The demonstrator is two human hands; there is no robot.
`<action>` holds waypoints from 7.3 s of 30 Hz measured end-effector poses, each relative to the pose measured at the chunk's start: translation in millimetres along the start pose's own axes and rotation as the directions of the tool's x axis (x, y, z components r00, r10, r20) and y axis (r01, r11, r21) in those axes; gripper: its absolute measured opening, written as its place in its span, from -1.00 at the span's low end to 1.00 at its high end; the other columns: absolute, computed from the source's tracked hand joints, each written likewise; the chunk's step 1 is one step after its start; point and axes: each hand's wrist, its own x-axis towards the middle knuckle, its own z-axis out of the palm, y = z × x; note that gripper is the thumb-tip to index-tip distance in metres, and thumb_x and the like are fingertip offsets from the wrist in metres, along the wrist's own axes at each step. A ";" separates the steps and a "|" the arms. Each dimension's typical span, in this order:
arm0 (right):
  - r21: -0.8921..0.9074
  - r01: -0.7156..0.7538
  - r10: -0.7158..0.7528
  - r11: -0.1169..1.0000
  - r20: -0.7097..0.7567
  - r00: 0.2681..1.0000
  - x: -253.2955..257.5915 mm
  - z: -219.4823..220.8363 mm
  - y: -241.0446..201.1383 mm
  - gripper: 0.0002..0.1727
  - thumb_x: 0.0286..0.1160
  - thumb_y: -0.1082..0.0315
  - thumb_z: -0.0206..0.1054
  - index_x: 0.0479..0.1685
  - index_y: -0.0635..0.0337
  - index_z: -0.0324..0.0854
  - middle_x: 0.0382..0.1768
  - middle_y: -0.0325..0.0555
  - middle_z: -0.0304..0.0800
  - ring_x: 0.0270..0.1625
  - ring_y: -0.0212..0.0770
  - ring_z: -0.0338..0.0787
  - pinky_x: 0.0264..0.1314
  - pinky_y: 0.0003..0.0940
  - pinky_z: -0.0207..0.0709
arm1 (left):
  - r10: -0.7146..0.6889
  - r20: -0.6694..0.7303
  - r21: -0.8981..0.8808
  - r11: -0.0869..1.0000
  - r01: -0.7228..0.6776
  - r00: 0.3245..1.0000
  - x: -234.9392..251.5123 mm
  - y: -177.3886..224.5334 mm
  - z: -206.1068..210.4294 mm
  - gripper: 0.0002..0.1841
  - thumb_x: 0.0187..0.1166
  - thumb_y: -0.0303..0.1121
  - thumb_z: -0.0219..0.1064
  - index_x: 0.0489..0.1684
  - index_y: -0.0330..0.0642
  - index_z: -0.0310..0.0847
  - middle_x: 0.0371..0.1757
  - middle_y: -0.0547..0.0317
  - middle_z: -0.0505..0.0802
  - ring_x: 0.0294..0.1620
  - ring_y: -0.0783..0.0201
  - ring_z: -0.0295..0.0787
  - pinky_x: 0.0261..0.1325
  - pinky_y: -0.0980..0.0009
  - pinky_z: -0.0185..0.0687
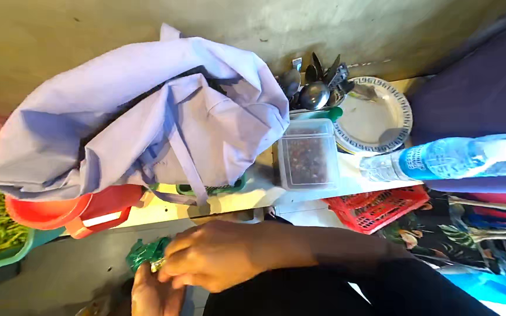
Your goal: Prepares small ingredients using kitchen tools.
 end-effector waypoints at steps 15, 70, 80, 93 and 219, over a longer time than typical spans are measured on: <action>-0.192 -0.472 0.509 0.860 0.269 0.818 168.2 210.8 34.2 -0.63 0.83 0.28 0.05 0.17 0.36 0.67 0.15 0.22 0.79 0.25 0.08 0.80 0.37 -0.04 0.60 | 0.124 -0.009 -0.144 0.982 -0.125 0.992 15.5 58.7 -207.8 -0.46 0.41 -0.32 0.37 0.41 -0.19 0.39 0.00 -0.04 0.84 -0.08 0.07 0.88 -0.06 0.07 0.86; 0.464 -0.023 0.446 0.886 -0.862 -0.241 135.6 284.2 -11.0 -0.70 0.44 0.24 0.23 -0.68 -0.20 0.64 -0.78 -0.60 0.48 -0.65 -0.62 0.50 -0.39 -0.68 0.47 | -0.085 0.527 0.244 0.968 -0.055 0.846 263.3 387.8 -187.5 -0.56 0.66 0.03 0.10 0.35 0.03 0.53 0.22 -0.08 0.78 0.13 -0.07 0.80 0.04 -0.05 0.79; 0.347 -0.042 0.322 0.937 -0.904 -0.281 155.2 282.5 17.7 -0.64 0.56 0.33 0.07 -0.63 -0.14 0.61 -0.74 -0.57 0.49 -0.61 -0.60 0.51 -0.34 -0.65 0.48 | -0.166 0.602 0.273 0.962 -0.006 0.781 264.9 375.9 -165.8 -0.55 0.77 0.03 -0.04 0.39 0.02 0.53 0.25 -0.08 0.77 0.14 -0.08 0.80 0.01 -0.02 0.79; 0.261 -0.224 0.220 0.939 -0.957 -0.189 146.9 228.0 73.0 -0.79 0.45 0.25 0.19 -0.43 -0.07 0.73 -0.48 -0.45 0.77 -0.37 -0.50 0.72 -0.16 -0.48 0.65 | -0.162 0.553 0.286 0.958 -0.003 0.817 279.2 375.8 -168.7 -0.54 0.80 0.03 -0.09 0.40 0.01 0.52 0.24 -0.10 0.77 0.10 -0.08 0.81 -0.07 0.02 0.81; 0.212 -0.006 -0.117 0.977 0.563 0.818 1233.0 1124.3 -40.2 -0.67 0.51 0.28 0.42 0.12 0.31 0.73 -0.17 -0.10 0.91 -0.21 -0.35 0.89 -0.10 -0.38 0.82 | 0.678 -0.726 0.583 0.698 -0.417 0.119 237.8 947.6 -1112.6 -0.66 0.63 -0.14 0.36 -0.07 -0.30 0.79 -0.11 0.04 0.80 -0.10 0.36 0.73 0.03 0.44 0.68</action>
